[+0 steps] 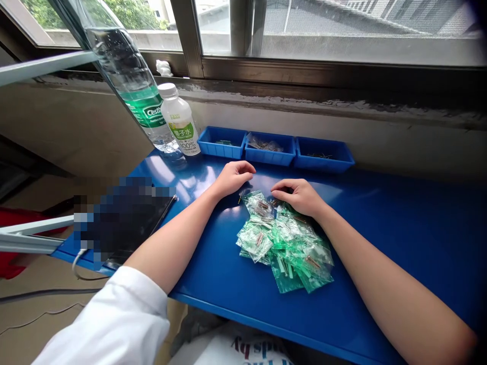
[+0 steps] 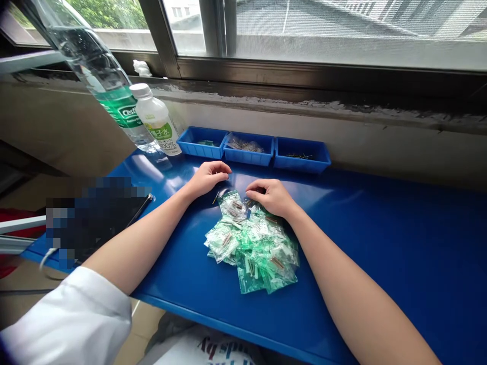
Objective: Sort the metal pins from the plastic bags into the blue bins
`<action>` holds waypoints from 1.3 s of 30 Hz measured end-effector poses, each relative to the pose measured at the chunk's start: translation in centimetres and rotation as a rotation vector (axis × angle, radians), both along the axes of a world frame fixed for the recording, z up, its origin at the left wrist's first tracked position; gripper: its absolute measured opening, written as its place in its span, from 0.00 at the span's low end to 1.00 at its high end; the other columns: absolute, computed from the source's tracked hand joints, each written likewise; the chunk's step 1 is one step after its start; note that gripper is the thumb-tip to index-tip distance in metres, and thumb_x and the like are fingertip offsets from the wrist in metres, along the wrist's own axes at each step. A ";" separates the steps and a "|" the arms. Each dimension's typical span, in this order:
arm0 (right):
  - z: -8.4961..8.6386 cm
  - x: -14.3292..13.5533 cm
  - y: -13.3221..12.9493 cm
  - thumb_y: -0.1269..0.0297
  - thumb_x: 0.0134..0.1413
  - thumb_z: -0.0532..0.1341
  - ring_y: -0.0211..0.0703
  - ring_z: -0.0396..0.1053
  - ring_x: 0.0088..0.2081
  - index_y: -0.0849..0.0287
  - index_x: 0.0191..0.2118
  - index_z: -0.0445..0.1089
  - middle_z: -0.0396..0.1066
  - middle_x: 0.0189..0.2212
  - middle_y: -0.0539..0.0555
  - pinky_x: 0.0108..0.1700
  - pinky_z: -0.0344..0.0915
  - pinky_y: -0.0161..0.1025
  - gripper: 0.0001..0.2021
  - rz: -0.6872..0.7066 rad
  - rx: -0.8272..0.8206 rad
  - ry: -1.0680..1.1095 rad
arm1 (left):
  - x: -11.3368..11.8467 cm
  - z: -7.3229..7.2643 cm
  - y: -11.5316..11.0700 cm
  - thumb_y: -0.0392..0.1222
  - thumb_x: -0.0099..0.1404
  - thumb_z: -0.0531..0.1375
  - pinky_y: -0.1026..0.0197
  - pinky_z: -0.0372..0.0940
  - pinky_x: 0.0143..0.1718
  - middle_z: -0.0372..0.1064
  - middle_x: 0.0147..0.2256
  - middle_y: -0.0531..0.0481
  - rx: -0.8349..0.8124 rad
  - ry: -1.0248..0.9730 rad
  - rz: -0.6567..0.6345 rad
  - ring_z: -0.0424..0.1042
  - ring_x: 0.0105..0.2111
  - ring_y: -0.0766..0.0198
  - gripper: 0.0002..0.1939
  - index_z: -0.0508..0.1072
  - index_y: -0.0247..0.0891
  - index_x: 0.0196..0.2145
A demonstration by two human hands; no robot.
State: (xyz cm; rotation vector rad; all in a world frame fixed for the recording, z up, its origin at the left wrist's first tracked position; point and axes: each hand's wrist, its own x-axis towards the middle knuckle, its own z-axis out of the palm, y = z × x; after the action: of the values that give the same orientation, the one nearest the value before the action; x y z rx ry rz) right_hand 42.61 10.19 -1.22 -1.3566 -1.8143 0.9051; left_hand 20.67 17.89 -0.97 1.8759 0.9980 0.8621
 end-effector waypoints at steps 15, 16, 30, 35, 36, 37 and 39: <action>0.2 0.1 0.4 0.54 0.40 0.70 0.42 0.71 0.27 0.59 0.32 0.75 0.76 0.26 0.54 0.28 0.66 0.38 0.14 -0.263 -0.056 0.406 | 0.7 2.0 -1.9 0.35 0.51 0.58 0.57 0.65 0.45 0.76 0.38 0.48 0.068 -0.039 -0.284 0.72 0.41 0.57 0.11 0.77 0.37 0.32; 0.1 0.1 0.4 0.54 0.40 0.70 0.42 0.71 0.27 0.58 0.32 0.75 0.76 0.26 0.54 0.27 0.66 0.38 0.14 -0.260 -0.054 0.404 | 0.7 2.0 -1.9 0.36 0.51 0.58 0.56 0.65 0.46 0.76 0.39 0.48 0.069 -0.043 -0.300 0.72 0.42 0.56 0.11 0.77 0.38 0.33; -0.5 0.1 0.9 0.51 0.43 0.67 0.38 0.69 0.25 0.59 0.37 0.72 0.77 0.31 0.54 0.27 0.67 0.37 0.19 -0.280 -0.033 0.491 | 1.2 1.9 -1.8 0.38 0.56 0.59 0.57 0.65 0.43 0.75 0.40 0.47 0.166 -0.018 -0.228 0.72 0.39 0.58 0.14 0.78 0.39 0.40; -0.6 0.1 1.2 0.51 0.41 0.68 0.36 0.67 0.23 0.59 0.37 0.72 0.75 0.29 0.52 0.26 0.66 0.36 0.19 -0.282 -0.049 0.526 | 1.3 1.7 -0.6 0.42 0.56 0.60 0.58 0.65 0.39 0.74 0.40 0.46 0.218 -0.169 -0.013 0.71 0.36 0.60 0.14 0.77 0.37 0.40; -0.6 0.1 1.2 0.52 0.41 0.68 0.36 0.67 0.23 0.59 0.37 0.72 0.75 0.28 0.52 0.26 0.66 0.36 0.19 -0.275 -0.054 0.525 | 1.3 1.6 -0.3 0.43 0.56 0.60 0.58 0.65 0.38 0.73 0.41 0.45 0.234 -0.200 0.029 0.70 0.36 0.60 0.16 0.77 0.37 0.42; -0.6 0.0 1.2 0.52 0.41 0.67 0.36 0.67 0.24 0.59 0.36 0.72 0.75 0.28 0.52 0.26 0.66 0.36 0.18 -0.269 -0.060 0.522 | 1.4 1.5 0.0 0.43 0.56 0.60 0.58 0.66 0.37 0.72 0.44 0.45 0.257 -0.223 0.062 0.70 0.36 0.61 0.18 0.76 0.37 0.44; -0.5 -0.1 1.1 0.52 0.41 0.67 0.37 0.68 0.24 0.59 0.35 0.72 0.74 0.27 0.52 0.26 0.66 0.36 0.18 -0.260 -0.075 0.515 | 1.5 1.5 0.4 0.44 0.56 0.60 0.59 0.66 0.37 0.68 0.51 0.43 0.321 -0.247 0.104 0.70 0.37 0.61 0.24 0.72 0.39 0.51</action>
State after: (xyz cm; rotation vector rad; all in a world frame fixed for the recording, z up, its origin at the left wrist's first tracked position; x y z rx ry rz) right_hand 42.48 11.32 -1.68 -1.2257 -1.1976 1.0687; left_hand 22.18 18.34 0.48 1.9304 0.8473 1.3463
